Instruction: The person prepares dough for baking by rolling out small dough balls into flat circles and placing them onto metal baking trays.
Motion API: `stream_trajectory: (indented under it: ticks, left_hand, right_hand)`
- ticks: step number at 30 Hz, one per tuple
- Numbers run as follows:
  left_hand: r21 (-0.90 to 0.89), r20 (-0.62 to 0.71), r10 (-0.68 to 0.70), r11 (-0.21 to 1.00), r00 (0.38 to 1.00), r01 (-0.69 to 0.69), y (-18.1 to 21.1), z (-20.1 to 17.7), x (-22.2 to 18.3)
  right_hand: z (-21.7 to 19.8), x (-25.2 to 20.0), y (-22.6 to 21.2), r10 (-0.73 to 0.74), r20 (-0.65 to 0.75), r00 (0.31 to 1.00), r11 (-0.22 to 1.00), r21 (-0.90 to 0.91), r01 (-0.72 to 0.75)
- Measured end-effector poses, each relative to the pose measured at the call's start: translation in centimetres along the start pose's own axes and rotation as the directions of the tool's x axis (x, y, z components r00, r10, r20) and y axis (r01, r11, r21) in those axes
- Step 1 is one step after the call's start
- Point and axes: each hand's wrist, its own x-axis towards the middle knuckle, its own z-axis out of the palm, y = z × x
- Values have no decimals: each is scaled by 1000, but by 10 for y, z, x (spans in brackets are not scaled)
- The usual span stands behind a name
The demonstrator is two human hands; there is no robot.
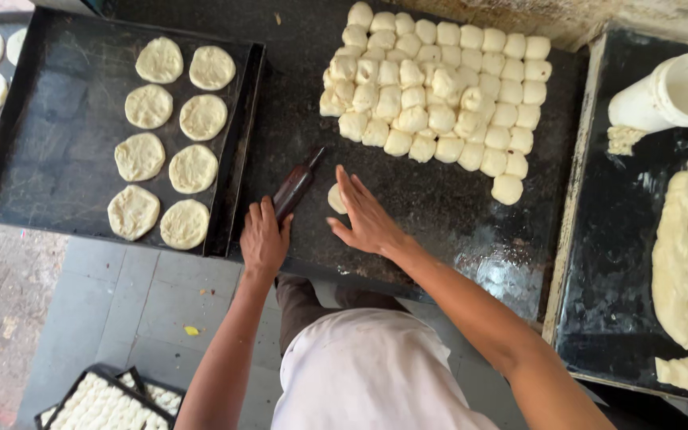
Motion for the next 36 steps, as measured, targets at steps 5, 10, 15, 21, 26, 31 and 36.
stream_trajectory:
  ticks: [5,10,15,21,26,31,36]
  left_hand:
    - [53,-104,70,996,992,-65,5,0,-5]
    - [-43,-36,99,994,994,-101,9,-7,41]
    - [-147,149,422,904,894,-402,18,-18,60]
    - [-84,312,288,957,905,-276,30,-6,101]
    - [-126,335,196,979,922,-163,28,-1,109]
    - [-84,-38,532,842,846,-533,17,-12,29]
    - [-138,-99,12,990,995,-26,2,-12,12]
  right_hand:
    - [19,-22,-40,70,83,994,898,-440,-26]
    - [3,13,-43,175,83,981,959,-241,-150]
    - [-23,15,25,62,-541,839,998,37,-50]
    - [9,47,70,373,-232,898,928,125,-352]
    - [9,48,76,255,-301,919,967,55,-250]
    - [19,-20,26,373,-370,851,896,383,-226]
    - [16,16,38,31,-537,843,994,-72,-82]
